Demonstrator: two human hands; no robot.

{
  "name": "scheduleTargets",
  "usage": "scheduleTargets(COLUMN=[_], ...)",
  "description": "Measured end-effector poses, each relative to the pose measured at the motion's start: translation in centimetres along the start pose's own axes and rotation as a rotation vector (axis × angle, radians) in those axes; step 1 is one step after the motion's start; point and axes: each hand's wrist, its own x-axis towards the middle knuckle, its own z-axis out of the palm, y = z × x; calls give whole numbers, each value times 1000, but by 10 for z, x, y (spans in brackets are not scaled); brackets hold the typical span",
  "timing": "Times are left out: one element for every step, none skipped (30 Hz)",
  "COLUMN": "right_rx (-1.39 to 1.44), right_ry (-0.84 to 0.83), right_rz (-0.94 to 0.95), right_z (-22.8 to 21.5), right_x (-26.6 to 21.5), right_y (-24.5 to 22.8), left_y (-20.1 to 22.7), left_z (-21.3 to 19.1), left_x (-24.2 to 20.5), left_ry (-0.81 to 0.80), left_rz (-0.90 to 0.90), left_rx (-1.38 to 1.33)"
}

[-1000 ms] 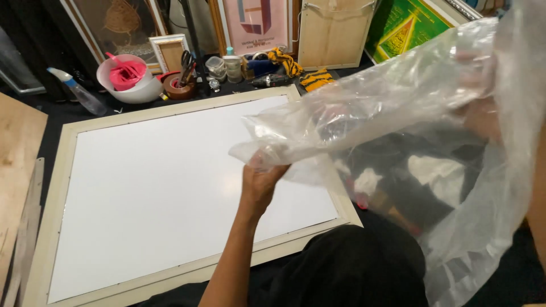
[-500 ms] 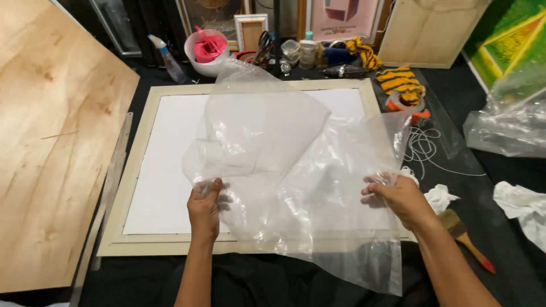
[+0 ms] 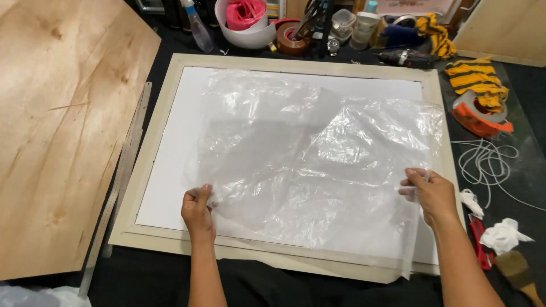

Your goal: The person unfolds a plastic sheet over a frame and cuts it to size using a utility knife.

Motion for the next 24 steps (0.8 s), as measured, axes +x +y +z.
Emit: scheduleTargets(right_rx=[-3,-3,-10,38,86,82,82,82,75,36,-3,-4,-36,-67,-68,-88,-107,-107,-106,-107,-109,-91,-74,-65], right_ry=[15,27,12,0,-11,-26,-41,-55,-69,-59,-50,-56,-33,-6,-9,4,16,17,-18,-53,-52,-41,-30,-22], right_rz=[-13,-25,-18,-19,-19,-14,9,30,34,54,73,74,68,60,59,90,121,118,178,238,236,206,177,167], right_z=[-1,-1,0,3,6,7,8,8,12,14,17,15,14,11,10,9,7,9,10,10,11,12,12,12], right_x=[8,15,10,5,-1,3,6,9,5,-1,-7,-2,3,7,11,15,19,16,13,9,4,1,-3,-10], right_y=[7,13,9,4,-1,2,5,8,5,2,-1,6,12,18,23,27,31,28,24,20,19,15,11,13], left_y=[1,3,-3,-8,-12,-8,-4,-1,3,8,12,8,4,0,1,2,3,1,0,-3,6,14,23,31], left_z=[3,5,4,3,2,4,7,10,12,14,16,14,12,12,11,11,11,10,10,8,11,15,20,24], left_x=[-1,-1,1,5,8,6,4,2,-1,-4,-8,-6,-4,-3,-3,-3,-4,-2,0,0,-2,-3,-4,14], left_ry=[37,75,92,123,153,169,185,201,217,224,230,237,244,246,248,248,249,248,238,230,230,216,203,190], left_rz=[1,4,3,6,9,10,-46,-104,-103,-126,-149,-148,-84,-21,-20,-12,-5,-4,-8,-14,-15,-3,10,17], left_rx=[23,48,52,52,52,55,56,56,56,107,158,158,155,152,151,175,198,195,143,90,88,131,174,167])
